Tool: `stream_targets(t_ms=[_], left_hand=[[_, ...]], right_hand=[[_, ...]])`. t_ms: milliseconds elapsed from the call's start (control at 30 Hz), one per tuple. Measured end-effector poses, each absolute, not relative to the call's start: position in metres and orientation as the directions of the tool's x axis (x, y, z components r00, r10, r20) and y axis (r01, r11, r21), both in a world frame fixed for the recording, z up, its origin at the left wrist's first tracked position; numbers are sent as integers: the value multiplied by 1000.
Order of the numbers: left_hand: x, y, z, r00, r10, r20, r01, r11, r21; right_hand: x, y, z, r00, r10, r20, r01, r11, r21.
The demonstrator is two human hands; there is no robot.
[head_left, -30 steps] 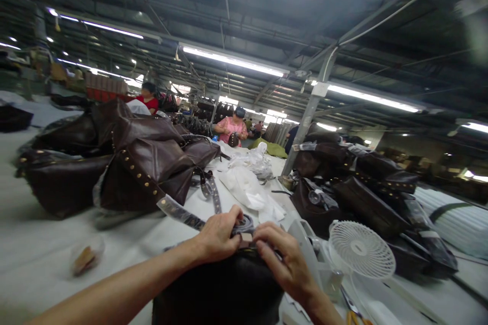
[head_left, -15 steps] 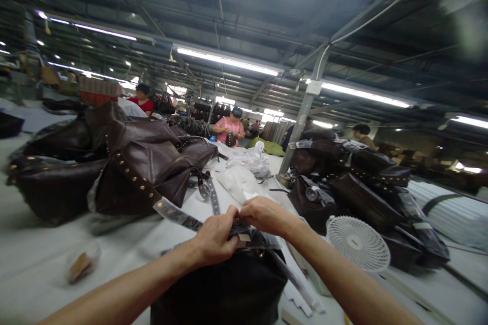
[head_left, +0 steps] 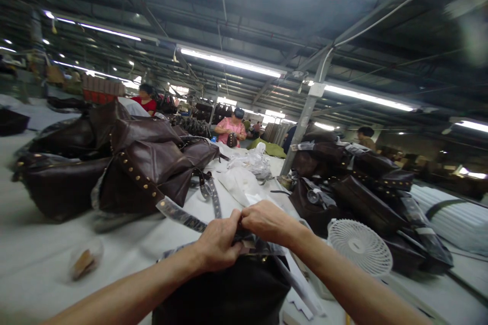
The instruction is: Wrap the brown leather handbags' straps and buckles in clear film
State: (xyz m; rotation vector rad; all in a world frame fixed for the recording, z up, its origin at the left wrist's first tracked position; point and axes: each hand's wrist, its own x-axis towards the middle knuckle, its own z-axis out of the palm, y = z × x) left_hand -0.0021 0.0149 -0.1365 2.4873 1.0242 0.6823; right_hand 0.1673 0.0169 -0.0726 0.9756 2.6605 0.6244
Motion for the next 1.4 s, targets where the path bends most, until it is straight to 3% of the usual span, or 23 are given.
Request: stream_targets(t_ms=[300, 633, 900, 1000, 1100, 1200, 1300, 1400], left_hand=[[-2, 25, -138, 643, 699, 315, 436, -671, 599], [-3, 28, -134, 651, 688, 321, 397, -669, 628], [-3, 35, -137, 672, 658, 339, 317, -670, 672], [-4, 39, -139, 675, 652, 345, 289, -664, 690], [-5, 41, -141, 648, 700, 299, 353, -625, 696], [-6, 42, -141, 651, 705, 282, 364, -616, 699], [-5, 42, -143, 667, 684, 296, 334, -629, 702], [-4, 42, -144, 676, 675, 296, 321, -631, 706]], right_hand=[[171, 9, -89, -752, 657, 50, 606, 659, 447], [174, 14, -98, -759, 624, 185, 619, 604, 501], [177, 21, -98, -704, 659, 265, 693, 555, 460], [180, 19, -94, -662, 685, 303, 746, 566, 350], [185, 7, -89, -488, 755, 439, 850, 526, 39], [188, -13, -92, -367, 857, 362, 859, 462, -222], [188, -29, -108, -350, 886, 305, 864, 431, -260], [185, -34, -128, -320, 855, 407, 842, 454, -292]])
